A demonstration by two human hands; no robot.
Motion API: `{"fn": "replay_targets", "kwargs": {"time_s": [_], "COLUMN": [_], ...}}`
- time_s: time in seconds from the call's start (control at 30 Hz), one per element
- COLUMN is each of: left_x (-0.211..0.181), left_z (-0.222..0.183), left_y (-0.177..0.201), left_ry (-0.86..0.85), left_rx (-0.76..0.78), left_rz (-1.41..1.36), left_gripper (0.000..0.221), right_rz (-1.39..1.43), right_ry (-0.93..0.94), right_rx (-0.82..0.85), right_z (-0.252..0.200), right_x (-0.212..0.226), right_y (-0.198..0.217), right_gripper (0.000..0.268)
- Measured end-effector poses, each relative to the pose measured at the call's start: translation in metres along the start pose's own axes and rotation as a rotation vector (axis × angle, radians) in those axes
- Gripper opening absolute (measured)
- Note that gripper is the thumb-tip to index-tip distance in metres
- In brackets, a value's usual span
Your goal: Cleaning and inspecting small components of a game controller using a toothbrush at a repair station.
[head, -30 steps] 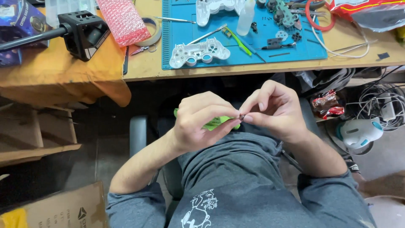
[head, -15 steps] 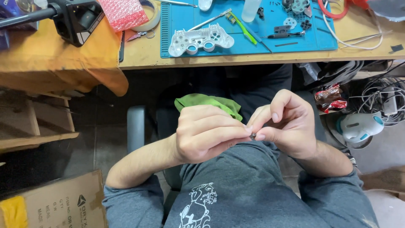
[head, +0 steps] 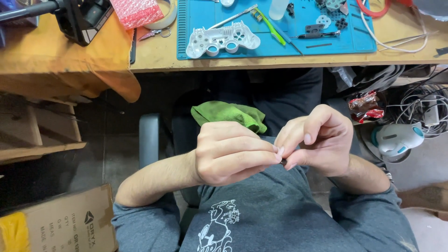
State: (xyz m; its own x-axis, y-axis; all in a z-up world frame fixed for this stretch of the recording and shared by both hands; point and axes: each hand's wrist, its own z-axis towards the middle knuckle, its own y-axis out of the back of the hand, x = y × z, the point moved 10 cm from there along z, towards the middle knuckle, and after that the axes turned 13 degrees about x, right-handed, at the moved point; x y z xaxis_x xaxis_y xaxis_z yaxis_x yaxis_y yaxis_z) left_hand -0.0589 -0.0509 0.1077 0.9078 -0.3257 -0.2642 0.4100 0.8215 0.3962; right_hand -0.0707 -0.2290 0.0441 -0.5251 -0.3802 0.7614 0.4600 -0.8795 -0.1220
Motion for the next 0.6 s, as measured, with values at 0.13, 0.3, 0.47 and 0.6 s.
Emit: {"fn": "replay_targets", "kwargs": {"time_s": [0.13,0.3,0.47,0.6], "left_x": [0.003,0.009,0.015,0.019], "left_z": [-0.001,0.001,0.002,0.003], "left_y": [-0.002,-0.003,-0.003,-0.001], "left_ry": [0.027,0.087,0.110,0.114], "left_rx": [-0.023,-0.060,-0.049,-0.027], "left_rz": [-0.037,-0.130,-0.136,-0.105], "left_gripper": [0.012,0.007,0.002,0.006], "right_rz": [-0.008,-0.029,-0.091,-0.131], "right_ry": [0.028,0.053,0.032,-0.079], "right_rx": [0.014,0.027,0.029,0.000], "right_z": [0.001,0.002,-0.004,-0.003], "right_x": [0.003,0.008,0.006,-0.002], "right_y": [-0.003,-0.005,0.001,0.011], "right_gripper": [0.044,0.041,0.039,0.035]}}
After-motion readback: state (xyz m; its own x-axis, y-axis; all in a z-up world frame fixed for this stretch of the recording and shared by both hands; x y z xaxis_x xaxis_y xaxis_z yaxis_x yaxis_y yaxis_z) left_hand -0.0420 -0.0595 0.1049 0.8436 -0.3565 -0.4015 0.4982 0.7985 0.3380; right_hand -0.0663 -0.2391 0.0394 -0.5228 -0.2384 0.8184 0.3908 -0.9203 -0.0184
